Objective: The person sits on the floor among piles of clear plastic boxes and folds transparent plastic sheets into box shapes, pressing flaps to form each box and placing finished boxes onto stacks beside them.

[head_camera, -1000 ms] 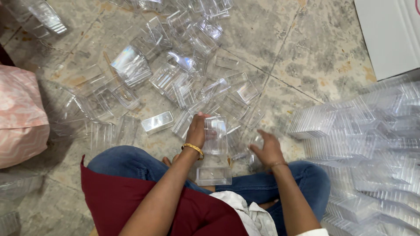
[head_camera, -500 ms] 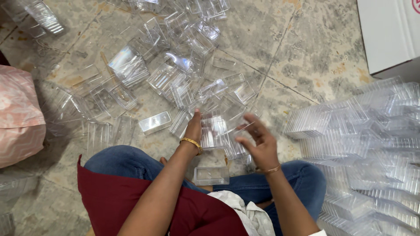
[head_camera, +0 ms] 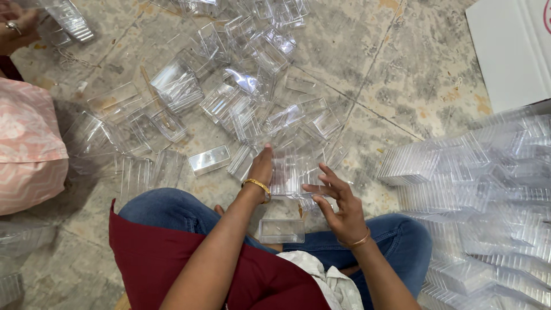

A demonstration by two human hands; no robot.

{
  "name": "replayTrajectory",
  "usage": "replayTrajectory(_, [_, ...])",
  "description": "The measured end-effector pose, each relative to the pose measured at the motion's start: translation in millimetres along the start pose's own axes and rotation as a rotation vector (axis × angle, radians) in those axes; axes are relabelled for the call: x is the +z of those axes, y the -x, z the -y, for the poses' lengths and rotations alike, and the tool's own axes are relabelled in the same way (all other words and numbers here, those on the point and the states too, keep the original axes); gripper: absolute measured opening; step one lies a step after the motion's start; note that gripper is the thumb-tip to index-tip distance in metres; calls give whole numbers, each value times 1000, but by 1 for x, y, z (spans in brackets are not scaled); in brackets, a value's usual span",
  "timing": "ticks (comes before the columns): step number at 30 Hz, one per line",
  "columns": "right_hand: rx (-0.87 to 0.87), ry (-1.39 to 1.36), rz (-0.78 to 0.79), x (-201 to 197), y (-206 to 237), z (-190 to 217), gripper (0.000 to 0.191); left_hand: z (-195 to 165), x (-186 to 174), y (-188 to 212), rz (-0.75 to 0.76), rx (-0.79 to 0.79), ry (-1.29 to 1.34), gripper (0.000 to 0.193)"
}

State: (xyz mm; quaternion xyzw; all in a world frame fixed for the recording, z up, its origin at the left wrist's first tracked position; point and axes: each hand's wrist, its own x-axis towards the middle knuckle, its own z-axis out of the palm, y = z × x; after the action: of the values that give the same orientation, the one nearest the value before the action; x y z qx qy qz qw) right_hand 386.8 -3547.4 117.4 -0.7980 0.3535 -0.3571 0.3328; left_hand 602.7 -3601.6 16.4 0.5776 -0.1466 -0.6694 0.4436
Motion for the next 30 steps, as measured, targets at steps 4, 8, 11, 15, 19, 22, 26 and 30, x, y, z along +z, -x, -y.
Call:
replayTrajectory(4, [161, -157, 46, 7, -5, -1, 54, -3, 1, 3, 100, -185, 132, 70])
replayTrajectory(8, [111, -117, 217, 15, -1, 1, 72, 3, 0, -1, 58, -90, 129, 73])
replayTrajectory(11, [176, -124, 208, 22, 4, 3, 84, 11, -3, -9, 23, -30, 54, 66])
replayTrajectory(15, [309, -139, 127, 25, 7, 4, 95, 23, -2, -13, 83, 190, -52, 63])
replayTrajectory(19, [301, -199, 101, 25, 8, 5, 93, 20, -1, -5, 103, 203, -37, 66])
replayTrajectory(22, [209, -153, 51, 25, 7, 10, 94, 5, 1, 4, 66, 153, -46, 72])
replayTrajectory(26, [168, -422, -148, 18, -1, 12, 89, -28, 1, 19, 50, 259, 58, 82])
replayTrajectory(30, [327, -355, -291, 4, -4, 0, 76, -59, -12, 38, 155, 290, 263, 86])
